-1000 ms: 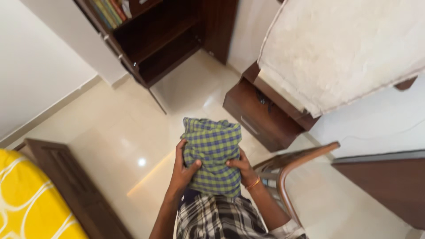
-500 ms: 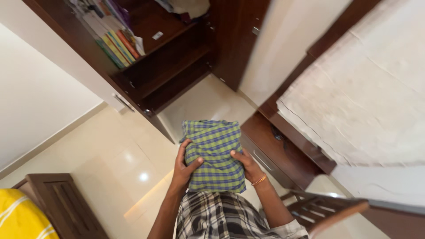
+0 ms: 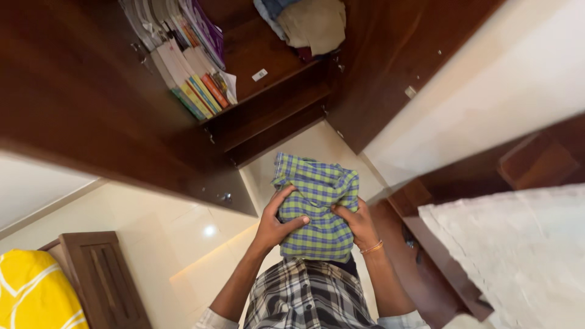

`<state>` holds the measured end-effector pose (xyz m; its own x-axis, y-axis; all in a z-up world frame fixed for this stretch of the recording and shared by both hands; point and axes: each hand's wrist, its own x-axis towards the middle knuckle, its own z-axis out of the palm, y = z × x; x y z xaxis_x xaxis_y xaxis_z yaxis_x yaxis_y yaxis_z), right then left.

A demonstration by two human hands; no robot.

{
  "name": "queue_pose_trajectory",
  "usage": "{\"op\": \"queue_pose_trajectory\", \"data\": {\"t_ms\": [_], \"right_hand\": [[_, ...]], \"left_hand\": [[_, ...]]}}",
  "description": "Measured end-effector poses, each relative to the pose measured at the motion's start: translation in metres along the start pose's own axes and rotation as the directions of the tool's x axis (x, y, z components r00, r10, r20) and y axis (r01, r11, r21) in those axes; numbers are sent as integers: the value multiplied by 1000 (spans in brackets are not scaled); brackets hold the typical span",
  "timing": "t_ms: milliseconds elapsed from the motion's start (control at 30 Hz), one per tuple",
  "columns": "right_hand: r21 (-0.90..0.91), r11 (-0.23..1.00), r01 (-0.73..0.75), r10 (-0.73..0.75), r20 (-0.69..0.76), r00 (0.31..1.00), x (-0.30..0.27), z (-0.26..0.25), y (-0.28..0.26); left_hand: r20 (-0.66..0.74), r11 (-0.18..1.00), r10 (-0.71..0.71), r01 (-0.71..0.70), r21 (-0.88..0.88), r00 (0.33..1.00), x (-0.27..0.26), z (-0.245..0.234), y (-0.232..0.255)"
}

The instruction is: The person folds a green checkered shirt and a pair of blue jeans, then places them into a wooden wardrobe. They also pick up several books and papers from the bed and arrange them on a shelf inside the wardrobe.

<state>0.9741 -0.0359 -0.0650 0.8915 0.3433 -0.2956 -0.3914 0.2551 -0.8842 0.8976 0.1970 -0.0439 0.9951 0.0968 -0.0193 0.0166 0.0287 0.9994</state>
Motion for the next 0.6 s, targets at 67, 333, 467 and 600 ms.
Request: {"op": "queue_pose_trajectory", "data": {"t_ms": [67,333,467,600], "right_hand": [[-2,999,-35,35,34,999,37,-8,-10],[-35,999,1,7,221,975,179,-36,-74],[11,994,-110,102,278,955,237,-47,-120],[-91,996,1,28,315,949,278,-38,-155]], "left_hand": [[-28,999,-32,32,-11,999,33,1,-2],[28,958,-215,216,-188,976,163,4,23],[2,964,-182,179,-194,983,216,18,40],[-76,963,-161,140,-229,984,255,24,45]]}}
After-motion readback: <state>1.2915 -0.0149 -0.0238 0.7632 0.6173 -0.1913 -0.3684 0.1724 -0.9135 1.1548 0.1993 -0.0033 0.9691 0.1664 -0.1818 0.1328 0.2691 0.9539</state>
